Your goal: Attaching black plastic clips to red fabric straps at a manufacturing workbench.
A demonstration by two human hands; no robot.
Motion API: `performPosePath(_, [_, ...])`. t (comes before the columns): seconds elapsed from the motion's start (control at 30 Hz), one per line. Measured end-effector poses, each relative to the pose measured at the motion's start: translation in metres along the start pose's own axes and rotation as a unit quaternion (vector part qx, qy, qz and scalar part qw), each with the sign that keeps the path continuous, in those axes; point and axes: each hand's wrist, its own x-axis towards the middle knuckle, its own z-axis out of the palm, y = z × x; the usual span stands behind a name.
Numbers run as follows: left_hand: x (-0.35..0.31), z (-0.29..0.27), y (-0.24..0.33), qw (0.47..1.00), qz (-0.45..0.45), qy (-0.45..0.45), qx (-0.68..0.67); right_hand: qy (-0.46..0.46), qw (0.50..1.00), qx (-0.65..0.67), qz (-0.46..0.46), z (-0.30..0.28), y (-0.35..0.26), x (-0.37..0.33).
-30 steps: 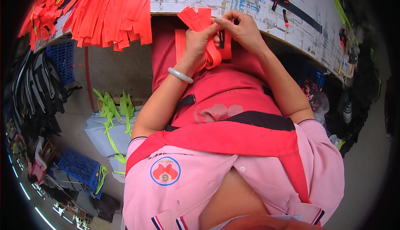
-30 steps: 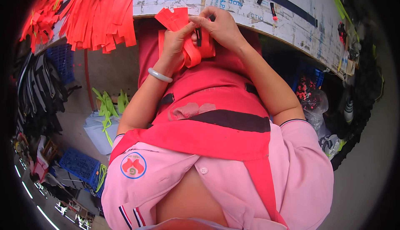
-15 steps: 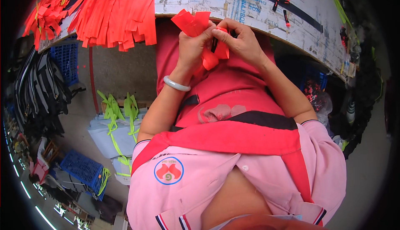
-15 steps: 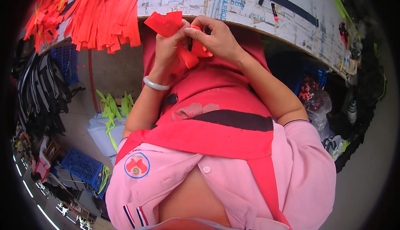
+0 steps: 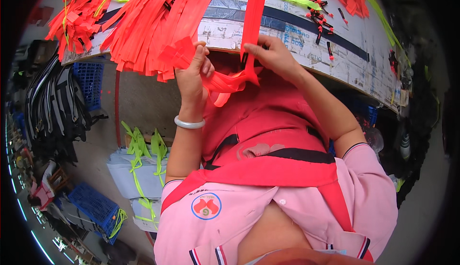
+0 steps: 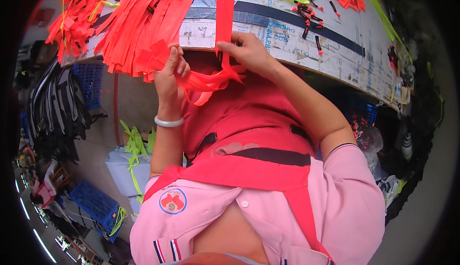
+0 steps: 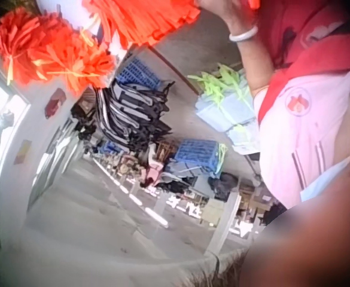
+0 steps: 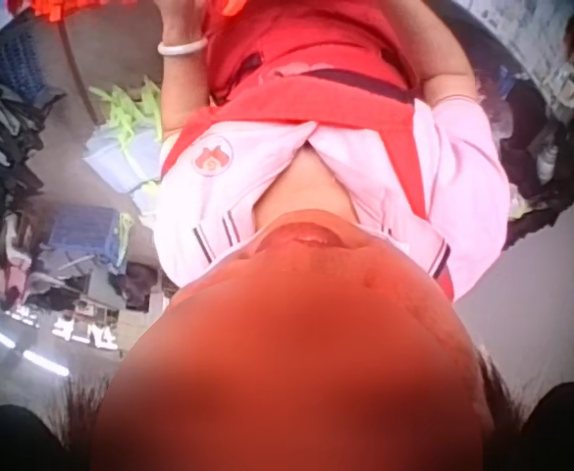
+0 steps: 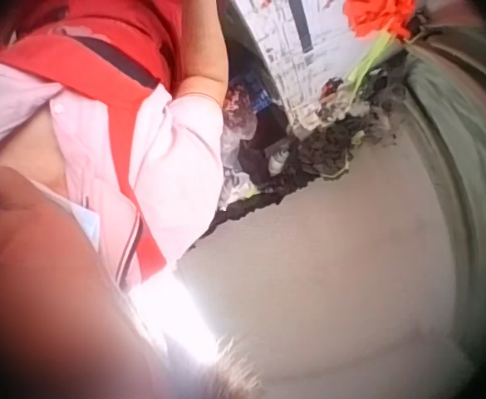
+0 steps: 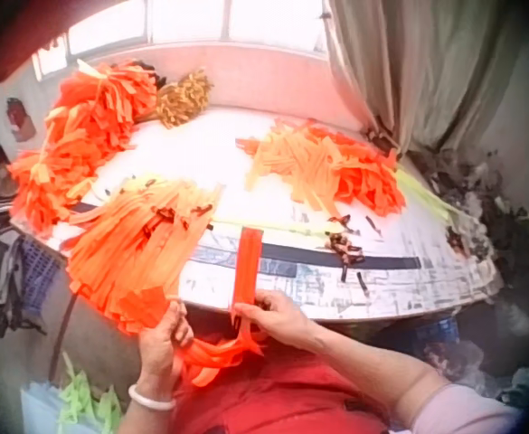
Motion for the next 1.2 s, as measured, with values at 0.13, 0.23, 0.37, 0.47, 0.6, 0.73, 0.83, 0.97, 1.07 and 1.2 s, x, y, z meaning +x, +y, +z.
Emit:
performPosePath(0.13, [-0.012, -0.014, -0.006, 0.999, -0.018, 0.026, 0.012, -0.027, 0.991, 0.129, 0.001, -0.029, -0.042, 0.087])
performPosePath(0.23, [-0.026, -0.009, -0.017, 0.998, -0.051, 0.029, 0.031, 0.014, 0.995, 0.094, -0.013, -0.046, -0.026, 0.161])
performPosePath(0.37, [-0.03, 0.0, -0.026, 0.993, -0.106, -0.006, 0.043, 0.337, 0.852, -0.275, -0.292, -0.065, 0.04, 0.209])
performPosePath(0.47, [-0.042, -0.02, -0.029, 0.991, -0.13, 0.031, 0.02, 0.136, 0.925, -0.307, -0.176, 0.003, 0.002, 0.156])
performPosePath(0.6, [-0.032, -0.019, -0.028, 0.99, -0.136, 0.018, 0.015, 0.012, 0.868, -0.437, -0.238, 0.037, 0.006, 0.147])
performPosePath(0.73, [-0.031, -0.015, -0.028, 0.99, -0.136, 0.001, 0.025, 0.047, 0.861, -0.467, -0.195, 0.037, 0.002, 0.156])
performPosePath(0.83, [-0.033, -0.017, -0.034, 0.989, -0.148, -0.001, 0.022, 0.029, 0.861, -0.472, -0.187, 0.031, 0.009, 0.15])
performPosePath(0.97, [-0.036, -0.018, -0.038, 0.988, -0.154, 0.0, 0.017, 0.031, 0.863, -0.44, -0.246, 0.038, 0.023, 0.129])
performPosePath(1.07, [-0.035, -0.016, -0.034, 0.988, -0.153, -0.004, 0.027, 0.014, 0.877, -0.402, -0.264, 0.047, 0.023, 0.108])
performPosePath(1.2, [-0.031, -0.019, -0.032, 0.99, -0.142, 0.001, 0.024, 0.075, 0.887, -0.395, -0.229, 0.032, 0.023, 0.1])
